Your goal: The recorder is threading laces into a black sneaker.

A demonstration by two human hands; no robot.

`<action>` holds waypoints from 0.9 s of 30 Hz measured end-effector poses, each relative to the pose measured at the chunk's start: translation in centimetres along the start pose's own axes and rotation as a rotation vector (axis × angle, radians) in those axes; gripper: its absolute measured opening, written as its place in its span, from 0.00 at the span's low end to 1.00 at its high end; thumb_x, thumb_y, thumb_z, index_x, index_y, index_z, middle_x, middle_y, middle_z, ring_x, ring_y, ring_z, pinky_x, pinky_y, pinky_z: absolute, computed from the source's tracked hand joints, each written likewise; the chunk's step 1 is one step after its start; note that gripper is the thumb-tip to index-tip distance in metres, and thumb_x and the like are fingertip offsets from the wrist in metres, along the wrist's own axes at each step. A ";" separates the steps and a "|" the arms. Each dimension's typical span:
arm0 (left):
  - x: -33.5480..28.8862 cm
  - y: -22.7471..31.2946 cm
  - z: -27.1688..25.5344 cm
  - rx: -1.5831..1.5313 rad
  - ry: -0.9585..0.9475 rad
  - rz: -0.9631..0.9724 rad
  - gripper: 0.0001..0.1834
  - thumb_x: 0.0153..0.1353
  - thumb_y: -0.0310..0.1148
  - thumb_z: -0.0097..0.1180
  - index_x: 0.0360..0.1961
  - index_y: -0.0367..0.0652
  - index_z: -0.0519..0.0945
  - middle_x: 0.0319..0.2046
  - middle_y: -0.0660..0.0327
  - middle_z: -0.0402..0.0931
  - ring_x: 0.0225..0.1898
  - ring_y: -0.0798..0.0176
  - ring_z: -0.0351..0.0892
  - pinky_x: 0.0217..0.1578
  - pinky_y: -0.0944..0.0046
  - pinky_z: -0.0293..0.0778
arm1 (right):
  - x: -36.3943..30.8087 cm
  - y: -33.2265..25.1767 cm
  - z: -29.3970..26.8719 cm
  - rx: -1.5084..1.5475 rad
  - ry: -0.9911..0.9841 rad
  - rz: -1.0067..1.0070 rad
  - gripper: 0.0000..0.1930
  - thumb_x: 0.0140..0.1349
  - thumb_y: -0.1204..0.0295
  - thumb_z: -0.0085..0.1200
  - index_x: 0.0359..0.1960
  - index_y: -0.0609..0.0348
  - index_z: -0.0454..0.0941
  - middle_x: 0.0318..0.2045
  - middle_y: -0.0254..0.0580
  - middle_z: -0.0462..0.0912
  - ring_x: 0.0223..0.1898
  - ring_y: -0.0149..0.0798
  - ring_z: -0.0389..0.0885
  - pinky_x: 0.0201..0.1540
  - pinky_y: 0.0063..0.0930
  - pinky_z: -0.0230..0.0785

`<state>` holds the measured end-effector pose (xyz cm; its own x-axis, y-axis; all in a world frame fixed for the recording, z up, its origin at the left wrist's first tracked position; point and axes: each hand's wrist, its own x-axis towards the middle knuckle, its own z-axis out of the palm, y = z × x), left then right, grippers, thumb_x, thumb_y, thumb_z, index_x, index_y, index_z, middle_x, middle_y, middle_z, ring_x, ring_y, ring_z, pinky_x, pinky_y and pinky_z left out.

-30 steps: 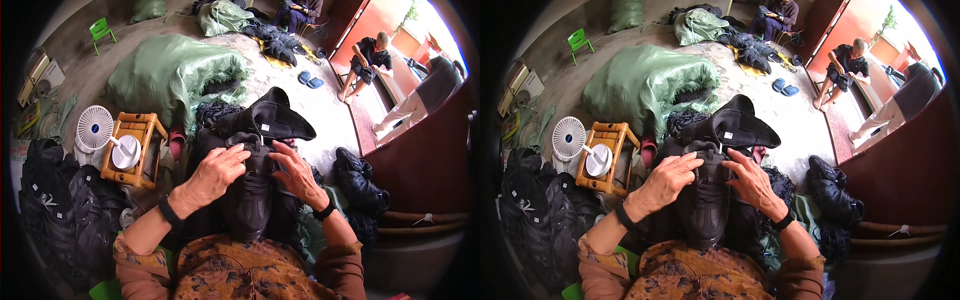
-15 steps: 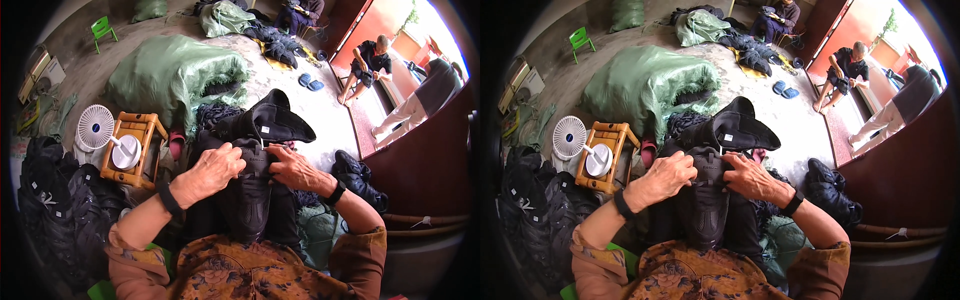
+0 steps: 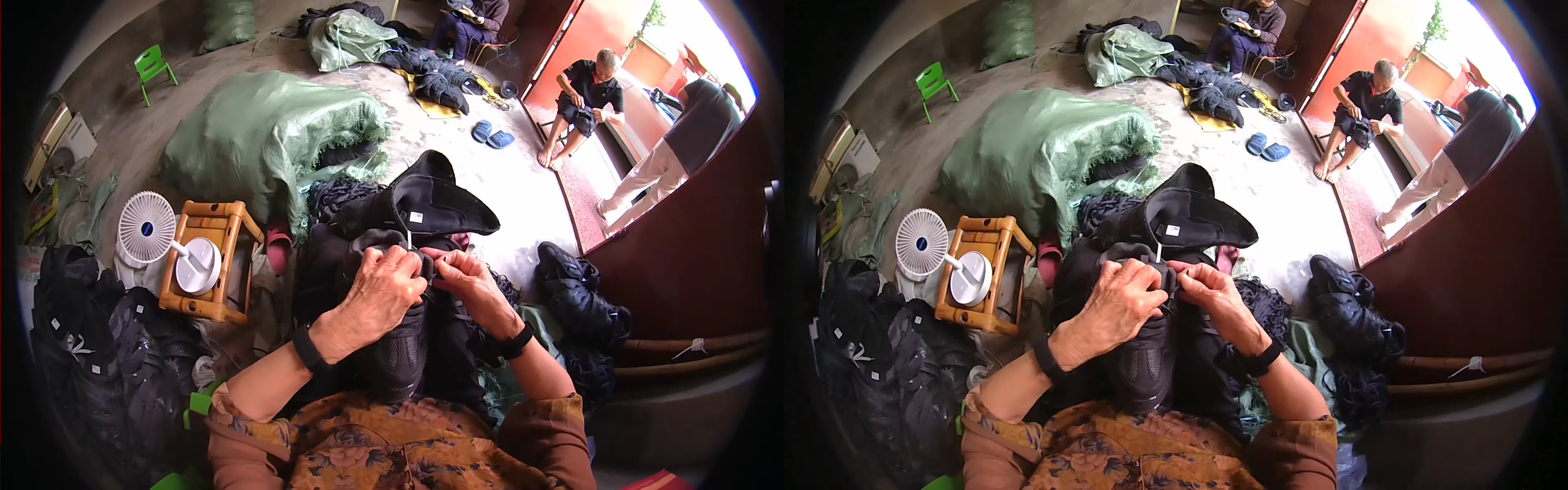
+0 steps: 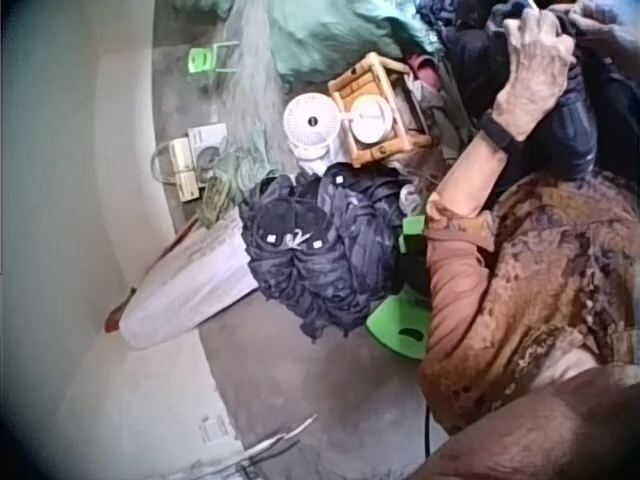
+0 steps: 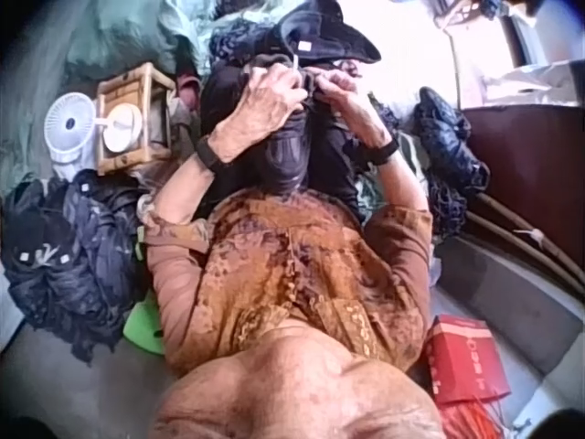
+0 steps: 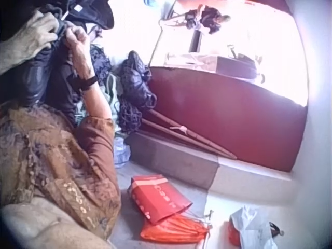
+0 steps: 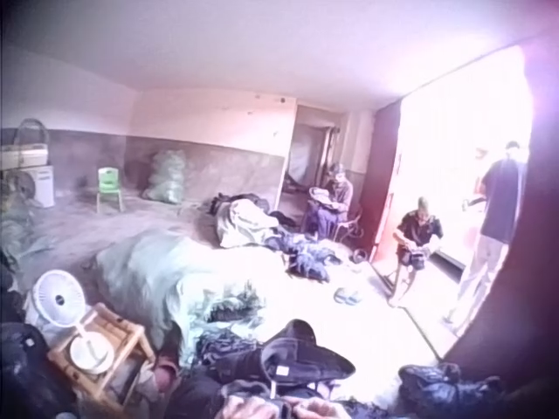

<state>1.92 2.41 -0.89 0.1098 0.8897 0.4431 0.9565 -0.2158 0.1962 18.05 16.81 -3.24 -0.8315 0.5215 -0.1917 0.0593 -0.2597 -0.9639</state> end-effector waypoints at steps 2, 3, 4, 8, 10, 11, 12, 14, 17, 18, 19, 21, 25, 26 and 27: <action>0.0 0.1 0.6 -0.068 0.013 -0.045 0.10 0.49 0.32 0.64 0.34 0.47 0.80 0.37 0.65 0.72 0.46 0.60 0.69 0.46 0.56 0.61 | 0.1 -0.1 0.2 0.034 -0.024 -0.033 0.08 0.68 0.66 0.54 0.37 0.56 0.77 0.57 0.35 0.76 0.47 0.22 0.74 0.52 0.23 0.67; 0.0 0.2 0.9 -0.067 0.016 -0.031 0.10 0.49 0.32 0.64 0.34 0.47 0.80 0.37 0.65 0.72 0.46 0.60 0.69 0.46 0.56 0.61 | 0.2 -0.2 0.4 0.027 -0.007 -0.027 0.08 0.68 0.66 0.54 0.36 0.56 0.78 0.57 0.36 0.77 0.47 0.23 0.74 0.52 0.23 0.67; 0.0 0.4 1.2 -0.023 0.097 -0.029 0.07 0.51 0.31 0.61 0.32 0.47 0.79 0.35 0.64 0.71 0.43 0.60 0.70 0.45 0.56 0.62 | 0.3 -0.5 0.5 -0.006 0.078 0.026 0.08 0.68 0.66 0.55 0.36 0.57 0.78 0.56 0.37 0.77 0.46 0.23 0.74 0.52 0.24 0.67; 0.2 1.4 2.5 0.024 0.202 -0.037 0.05 0.53 0.29 0.56 0.33 0.47 0.75 0.30 0.64 0.70 0.40 0.61 0.71 0.41 0.56 0.61 | 1.9 -2.7 -0.9 -0.371 0.099 -0.317 0.08 0.66 0.68 0.56 0.36 0.59 0.80 0.45 0.41 0.83 0.41 0.24 0.76 0.45 0.22 0.70; 0.2 1.7 3.2 -0.015 0.238 -0.042 0.05 0.54 0.28 0.55 0.33 0.47 0.75 0.27 0.64 0.69 0.40 0.61 0.71 0.48 0.49 0.64 | 2.7 -5.8 -4.5 -0.168 0.080 -0.413 0.10 0.65 0.65 0.57 0.38 0.59 0.80 0.36 0.43 0.85 0.38 0.31 0.81 0.42 0.23 0.72; 0.2 1.7 3.4 -0.011 0.262 -0.025 0.08 0.53 0.27 0.57 0.35 0.47 0.76 0.28 0.64 0.70 0.43 0.60 0.72 0.54 0.44 0.61 | 3.1 -8.1 -7.0 -0.153 0.103 -0.478 0.12 0.65 0.63 0.56 0.42 0.59 0.78 0.38 0.43 0.85 0.39 0.32 0.82 0.43 0.26 0.73; 0.2 1.7 3.6 -0.017 0.266 -0.025 0.10 0.51 0.26 0.59 0.36 0.47 0.77 0.30 0.65 0.71 0.45 0.59 0.72 0.60 0.40 0.58 | 3.4 -10.3 -9.4 -0.237 0.210 -0.625 0.13 0.65 0.63 0.54 0.45 0.59 0.78 0.39 0.42 0.84 0.40 0.33 0.82 0.43 0.29 0.74; 0.1 1.5 3.9 -0.026 0.260 -0.007 0.11 0.52 0.26 0.58 0.38 0.48 0.78 0.28 0.66 0.70 0.45 0.59 0.71 0.64 0.32 0.51 | 2.1 -17.0 -15.6 -0.499 0.332 -0.709 0.15 0.65 0.63 0.54 0.47 0.58 0.78 0.39 0.36 0.83 0.39 0.31 0.80 0.45 0.28 0.72; 0.0 1.5 4.0 -0.031 0.197 -0.002 0.16 0.51 0.26 0.59 0.43 0.50 0.78 0.28 0.67 0.69 0.44 0.60 0.70 0.62 0.30 0.51 | -2.9 -27.2 -23.8 -0.486 0.719 -0.747 0.12 0.70 0.64 0.49 0.45 0.57 0.79 0.36 0.32 0.80 0.37 0.25 0.76 0.42 0.17 0.68; -0.1 1.5 4.0 -0.031 0.226 0.014 0.19 0.51 0.26 0.60 0.47 0.49 0.77 0.29 0.67 0.69 0.43 0.60 0.70 0.63 0.31 0.50 | -5.7 -29.7 -26.2 -0.508 0.801 -0.814 0.12 0.70 0.65 0.50 0.44 0.59 0.79 0.34 0.32 0.80 0.35 0.27 0.76 0.41 0.19 0.70; 0.0 1.6 4.0 -0.031 0.255 0.031 0.23 0.51 0.26 0.60 0.50 0.48 0.76 0.30 0.67 0.69 0.43 0.60 0.70 0.63 0.31 0.50 | -8.7 -32.5 -28.3 -0.367 0.838 -0.822 0.12 0.69 0.65 0.51 0.43 0.61 0.79 0.32 0.32 0.80 0.33 0.28 0.77 0.39 0.20 0.71; 0.0 1.9 3.7 -0.153 0.278 -0.010 0.25 0.51 0.26 0.60 0.54 0.47 0.74 0.32 0.66 0.68 0.42 0.60 0.70 0.64 0.33 0.50 | -11.4 -33.3 -32.4 -0.028 1.045 -0.888 0.12 0.69 0.66 0.51 0.42 0.62 0.79 0.30 0.33 0.80 0.32 0.30 0.77 0.40 0.22 0.72; -1.1 1.3 2.2 -0.203 0.264 0.003 0.29 0.53 0.24 0.59 0.59 0.42 0.71 0.41 0.59 0.72 0.52 0.55 0.71 0.66 0.39 0.51 | -10.4 -25.8 -37.2 0.087 0.842 -0.710 0.07 0.69 0.72 0.48 0.35 0.61 0.75 0.32 0.43 0.81 0.40 0.41 0.82 0.48 0.37 0.78; -1.5 0.8 1.6 -0.140 0.262 0.041 0.28 0.53 0.24 0.58 0.58 0.42 0.71 0.45 0.58 0.73 0.56 0.54 0.70 0.66 0.40 0.51 | -9.8 -22.4 -37.0 0.147 0.893 -0.682 0.08 0.70 0.71 0.47 0.38 0.62 0.74 0.34 0.44 0.81 0.41 0.43 0.82 0.50 0.41 0.78; -2.4 0.2 0.8 0.023 0.206 0.041 0.26 0.54 0.22 0.56 0.57 0.41 0.73 0.53 0.56 0.72 0.63 0.53 0.66 0.67 0.44 0.52 | -8.9 -19.7 -36.1 0.270 0.910 -0.648 0.08 0.71 0.71 0.45 0.40 0.63 0.73 0.38 0.45 0.81 0.41 0.46 0.82 0.51 0.43 0.78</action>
<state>2.05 0.61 -2.62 0.0935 0.7785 0.6206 0.9586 -0.2387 0.1550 44.23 46.63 10.79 0.0508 0.9863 0.1572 -0.4458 0.1633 -0.8801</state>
